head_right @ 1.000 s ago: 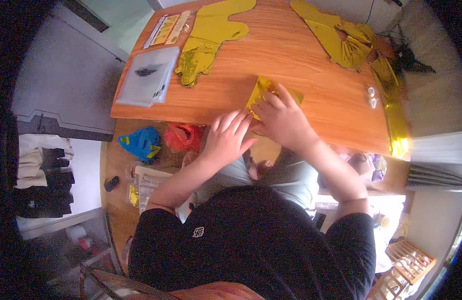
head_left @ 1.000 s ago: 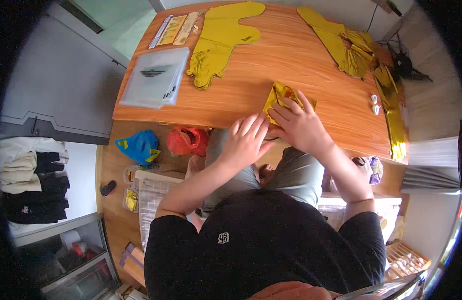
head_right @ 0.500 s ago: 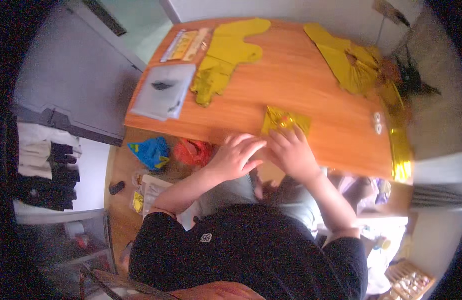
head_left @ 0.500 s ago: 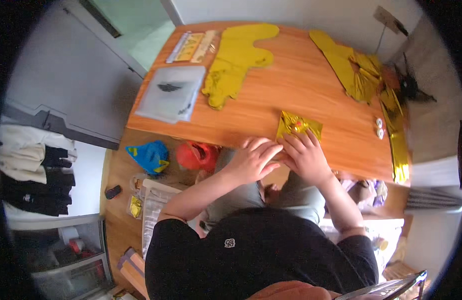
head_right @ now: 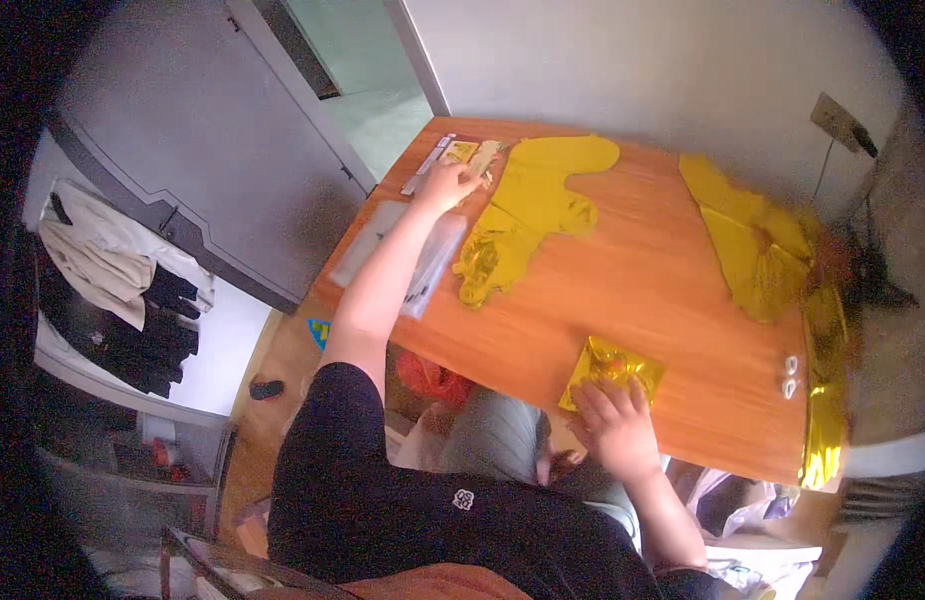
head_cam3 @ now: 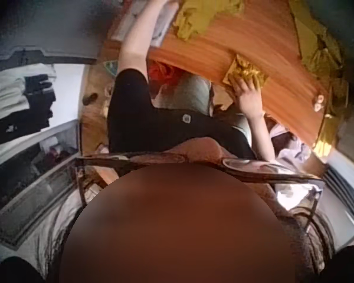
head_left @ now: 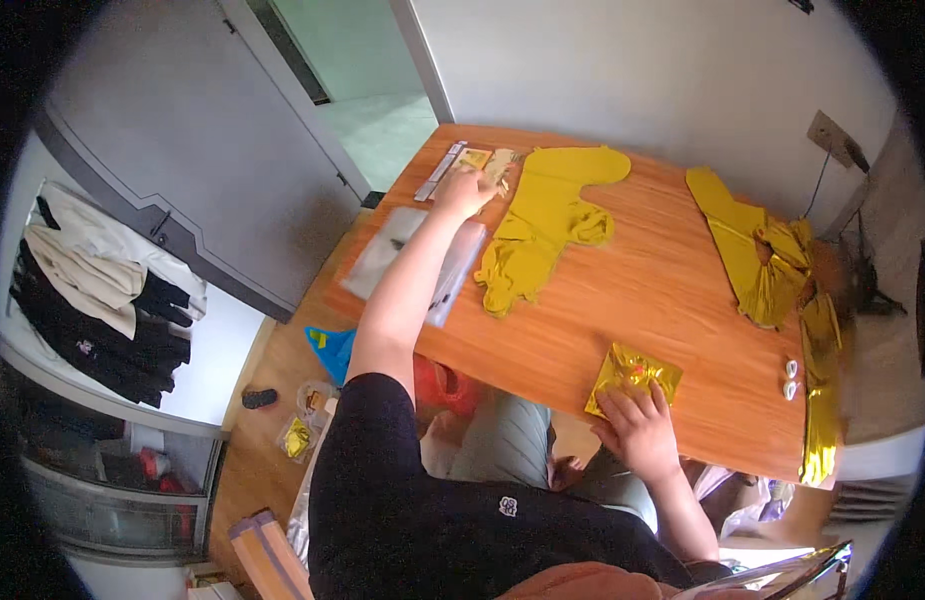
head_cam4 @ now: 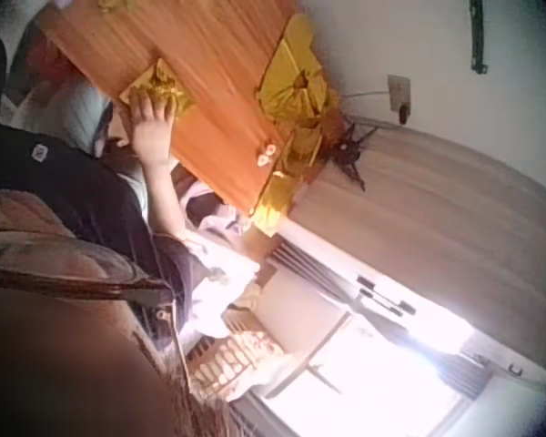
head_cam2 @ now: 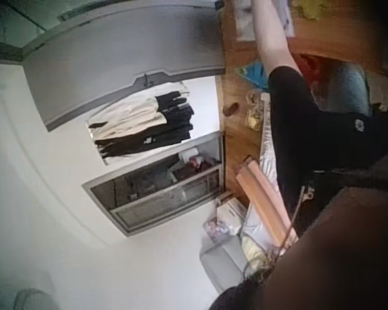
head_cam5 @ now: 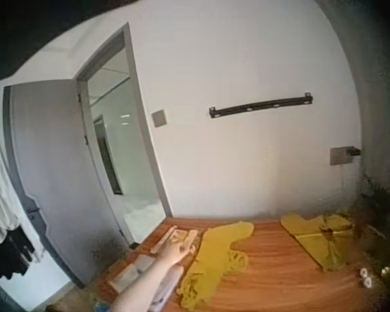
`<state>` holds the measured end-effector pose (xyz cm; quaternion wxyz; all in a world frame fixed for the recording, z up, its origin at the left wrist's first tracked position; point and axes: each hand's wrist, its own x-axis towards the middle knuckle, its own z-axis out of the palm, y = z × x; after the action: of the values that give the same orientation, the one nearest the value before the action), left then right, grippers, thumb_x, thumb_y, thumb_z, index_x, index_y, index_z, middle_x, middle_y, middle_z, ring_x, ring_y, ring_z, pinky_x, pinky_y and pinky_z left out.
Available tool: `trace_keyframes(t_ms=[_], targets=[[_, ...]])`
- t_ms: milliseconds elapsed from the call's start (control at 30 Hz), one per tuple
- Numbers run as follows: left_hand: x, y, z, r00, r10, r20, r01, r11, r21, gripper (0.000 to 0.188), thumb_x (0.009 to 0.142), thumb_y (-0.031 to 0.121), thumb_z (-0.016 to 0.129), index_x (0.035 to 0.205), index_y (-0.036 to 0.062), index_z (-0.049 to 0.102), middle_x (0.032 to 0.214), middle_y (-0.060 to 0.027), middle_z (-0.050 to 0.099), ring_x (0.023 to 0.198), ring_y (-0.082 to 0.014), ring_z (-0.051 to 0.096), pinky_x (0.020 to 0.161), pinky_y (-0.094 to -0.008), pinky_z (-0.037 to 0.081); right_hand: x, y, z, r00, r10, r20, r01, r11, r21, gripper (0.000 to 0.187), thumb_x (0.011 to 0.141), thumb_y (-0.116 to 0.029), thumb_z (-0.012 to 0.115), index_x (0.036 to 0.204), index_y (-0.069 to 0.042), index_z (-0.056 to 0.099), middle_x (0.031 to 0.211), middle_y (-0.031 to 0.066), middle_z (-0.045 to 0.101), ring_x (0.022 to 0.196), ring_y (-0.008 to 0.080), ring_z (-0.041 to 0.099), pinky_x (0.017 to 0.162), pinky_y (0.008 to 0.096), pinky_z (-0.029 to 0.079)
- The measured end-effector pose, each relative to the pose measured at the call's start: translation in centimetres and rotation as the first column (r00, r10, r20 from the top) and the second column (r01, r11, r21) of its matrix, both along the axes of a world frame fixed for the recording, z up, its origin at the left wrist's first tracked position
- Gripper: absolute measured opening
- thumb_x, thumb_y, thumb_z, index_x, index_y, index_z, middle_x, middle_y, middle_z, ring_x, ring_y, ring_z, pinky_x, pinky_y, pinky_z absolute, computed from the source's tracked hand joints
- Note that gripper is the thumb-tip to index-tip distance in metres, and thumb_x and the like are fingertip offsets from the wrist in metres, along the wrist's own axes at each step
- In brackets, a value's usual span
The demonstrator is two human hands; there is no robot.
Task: Folding yellow foil decorations on a desk.
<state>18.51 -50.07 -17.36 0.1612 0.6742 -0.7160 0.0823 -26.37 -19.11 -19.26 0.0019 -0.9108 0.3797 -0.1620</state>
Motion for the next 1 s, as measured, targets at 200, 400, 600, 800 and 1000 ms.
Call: trace_keyframes(t_ms=[200, 400, 600, 800, 1000], targets=[[-2.8, -1.9, -2.2, 0.994, -0.093, -0.064, 0.094, 0.995, 0.022, 0.036, 0.101, 0.038, 0.056, 0.108, 0.0087, 0.076, 0.115, -0.015, 0.072, 0.102, -0.0377, 0.069, 0.087, -0.0489, 0.056, -0.5, -0.4, -0.1, 0.999, -0.012, -0.039, 0.012, 1.0, 0.016, 0.049, 0.087, -0.04, 0.076, 0.128, -0.014, 0.069, 0.133, 0.0051, 0.065, 0.129, 0.0281, 0.056, 0.116, 0.0569, 0.038], [-3.2, -2.1, -3.6, 0.996, -0.058, -0.063, 0.058, 0.998, 0.003, 0.028, 0.1, 0.026, 0.054, 0.116, 0.0143, 0.074, 0.117, -0.0118, 0.072, 0.092, -0.0378, 0.071, 0.079, -0.0486, 0.057, -0.3, -0.7, -0.1, 0.999, 0.017, -0.049, -0.016, 1.0, 0.019, 0.051, 0.087, -0.041, 0.076, 0.13, -0.015, 0.068, 0.135, 0.0043, 0.064, 0.13, 0.0269, 0.055, 0.116, 0.0561, 0.038], [-2.7, -1.5, -2.6, 0.996, -0.074, -0.051, 0.069, 0.992, -0.101, 0.028, 0.094, 0.026, 0.063, 0.118, 0.0169, 0.074, 0.112, -0.0111, 0.074, 0.094, -0.0355, 0.072, 0.08, -0.049, 0.057, -0.4, -0.6, 0.1, 0.999, 0.03, -0.041, -0.029, 0.999, 0.026, 0.05, 0.089, -0.04, 0.075, 0.131, -0.015, 0.068, 0.134, 0.0042, 0.065, 0.13, 0.0263, 0.055, 0.116, 0.0558, 0.037], [-2.3, -2.0, -0.7, 0.994, 0.095, -0.053, -0.083, 0.978, 0.193, 0.027, 0.088, 0.028, 0.068, 0.111, 0.0182, 0.079, 0.113, -0.0118, 0.074, 0.1, -0.0349, 0.072, 0.084, -0.0476, 0.057, -0.4, -0.5, 0.0, 1.0, 0.029, -0.011, -0.029, 0.999, 0.015, 0.049, 0.09, -0.039, 0.074, 0.131, -0.014, 0.069, 0.132, 0.0045, 0.066, 0.129, 0.0267, 0.057, 0.117, 0.0553, 0.037], [-0.8, -2.8, -1.3, 0.974, 0.093, -0.207, -0.059, 0.985, 0.164, 0.029, 0.087, 0.023, 0.066, 0.112, 0.0204, 0.08, 0.107, -0.0138, 0.076, 0.102, -0.0352, 0.072, 0.086, -0.0458, 0.057, -0.3, -0.4, 0.1, 0.999, 0.043, 0.002, -0.043, 0.999, -0.002, 0.049, 0.091, -0.04, 0.074, 0.132, -0.014, 0.068, 0.134, 0.0043, 0.065, 0.13, 0.0263, 0.056, 0.118, 0.0551, 0.036]])
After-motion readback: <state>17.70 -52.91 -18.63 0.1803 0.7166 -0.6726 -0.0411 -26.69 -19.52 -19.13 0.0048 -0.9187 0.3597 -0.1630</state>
